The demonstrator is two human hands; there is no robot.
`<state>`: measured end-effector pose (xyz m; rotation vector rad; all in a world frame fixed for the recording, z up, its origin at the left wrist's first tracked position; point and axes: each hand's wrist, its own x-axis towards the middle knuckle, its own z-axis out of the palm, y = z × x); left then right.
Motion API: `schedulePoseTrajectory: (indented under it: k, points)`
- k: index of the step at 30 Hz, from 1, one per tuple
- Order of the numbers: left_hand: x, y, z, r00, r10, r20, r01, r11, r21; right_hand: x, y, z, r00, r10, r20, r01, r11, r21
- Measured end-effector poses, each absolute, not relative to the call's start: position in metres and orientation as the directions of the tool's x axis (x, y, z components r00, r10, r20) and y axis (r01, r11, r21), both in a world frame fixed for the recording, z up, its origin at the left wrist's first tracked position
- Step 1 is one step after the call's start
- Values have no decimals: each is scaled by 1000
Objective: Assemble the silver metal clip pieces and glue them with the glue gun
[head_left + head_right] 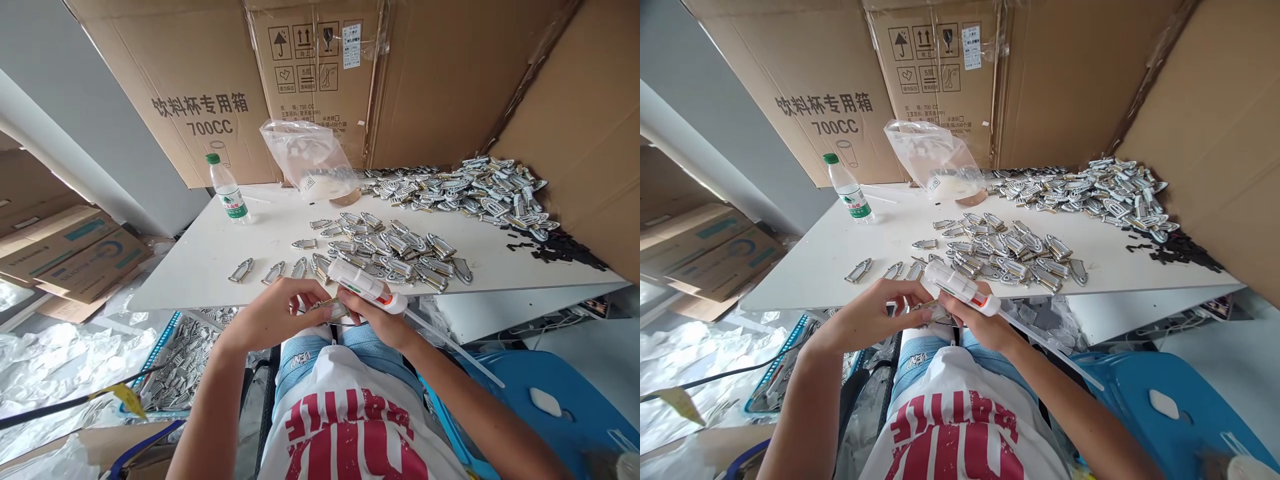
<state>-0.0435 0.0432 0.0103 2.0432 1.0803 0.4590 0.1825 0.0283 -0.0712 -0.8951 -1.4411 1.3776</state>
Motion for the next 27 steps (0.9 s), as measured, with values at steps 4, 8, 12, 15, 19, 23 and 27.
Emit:
schedulePoseTrajectory:
  k: [4,8,12,15,19,23,27]
  points:
    - [-48,44,9,535,844,-43,510,-282,812,183,26,-68,-259,958,127,-46,119,-992]
    - [-51,47,5,356,934,38,384,-184,905,184,29,-72,-143,980,140,-94,127,-987]
    - [-50,49,0,212,974,79,234,-129,963,182,33,-78,-146,978,151,-232,115,-966]
    - [-47,47,1,146,985,87,195,-115,974,181,32,-78,-192,972,136,-240,87,-967]
    - [-43,42,6,94,988,120,182,-135,974,180,27,-75,-206,972,116,-174,80,-981]
    - [-41,40,8,49,986,158,155,-163,974,180,24,-71,-233,967,100,-120,74,-990]
    - [-39,39,8,31,983,180,125,-182,975,178,23,-70,-276,957,90,-106,63,-992]
